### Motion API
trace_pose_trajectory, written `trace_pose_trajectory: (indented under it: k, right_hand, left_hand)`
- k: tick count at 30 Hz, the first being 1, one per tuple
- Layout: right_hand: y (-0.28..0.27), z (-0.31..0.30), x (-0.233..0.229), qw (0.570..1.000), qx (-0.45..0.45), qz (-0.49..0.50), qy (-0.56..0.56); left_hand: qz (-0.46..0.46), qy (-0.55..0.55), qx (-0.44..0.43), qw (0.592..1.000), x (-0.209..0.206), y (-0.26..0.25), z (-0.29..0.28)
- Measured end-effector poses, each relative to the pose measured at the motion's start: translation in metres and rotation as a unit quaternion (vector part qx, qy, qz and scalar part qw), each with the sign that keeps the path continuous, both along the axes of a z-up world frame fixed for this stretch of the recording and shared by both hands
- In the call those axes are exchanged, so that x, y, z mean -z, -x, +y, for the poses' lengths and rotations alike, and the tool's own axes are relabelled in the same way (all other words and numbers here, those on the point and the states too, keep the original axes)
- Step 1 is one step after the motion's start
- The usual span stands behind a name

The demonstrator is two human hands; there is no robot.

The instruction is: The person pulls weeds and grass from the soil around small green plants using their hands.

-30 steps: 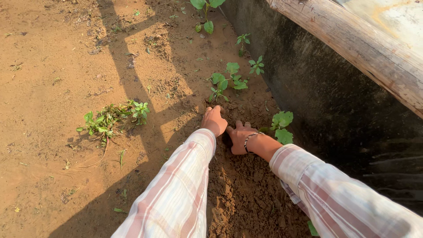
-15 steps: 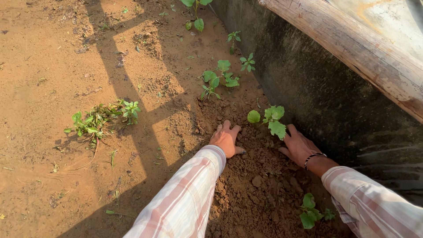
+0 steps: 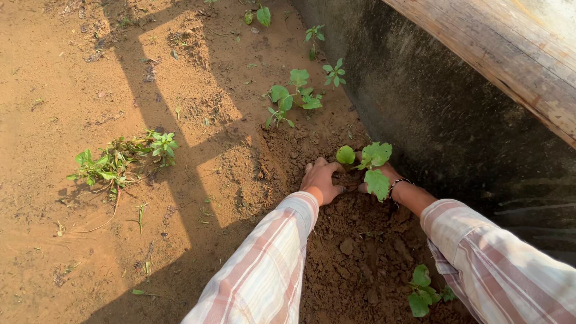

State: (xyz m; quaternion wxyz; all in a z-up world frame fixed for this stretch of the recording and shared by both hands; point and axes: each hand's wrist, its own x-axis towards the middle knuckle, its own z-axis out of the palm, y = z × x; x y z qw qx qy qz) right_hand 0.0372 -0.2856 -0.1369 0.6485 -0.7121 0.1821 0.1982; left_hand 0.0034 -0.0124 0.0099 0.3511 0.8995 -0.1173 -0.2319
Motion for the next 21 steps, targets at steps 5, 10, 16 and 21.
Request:
trace_pose_trajectory:
  k: [5, 10, 16, 21]
  right_hand:
    - [0.038, 0.043, -0.084, 0.815, -0.261, -0.202, 0.477]
    - [0.049, 0.055, -0.103, 0.785, -0.236, -0.238, 0.521]
    - [0.032, 0.048, -0.084, 0.886, -0.127, -0.277, 0.349]
    - [0.036, 0.048, -0.077, 0.844, -0.119, -0.314, 0.418]
  left_hand:
    - [-0.05, 0.062, -0.058, 0.995, 0.0, 0.017, -0.001]
    - [-0.09, 0.137, -0.127, 0.978, 0.017, 0.009, -0.017]
    - [-0.125, 0.193, -0.134, 0.964, 0.023, 0.001, -0.024]
    - [-0.128, 0.173, -0.11, 0.97, 0.022, 0.003, -0.018]
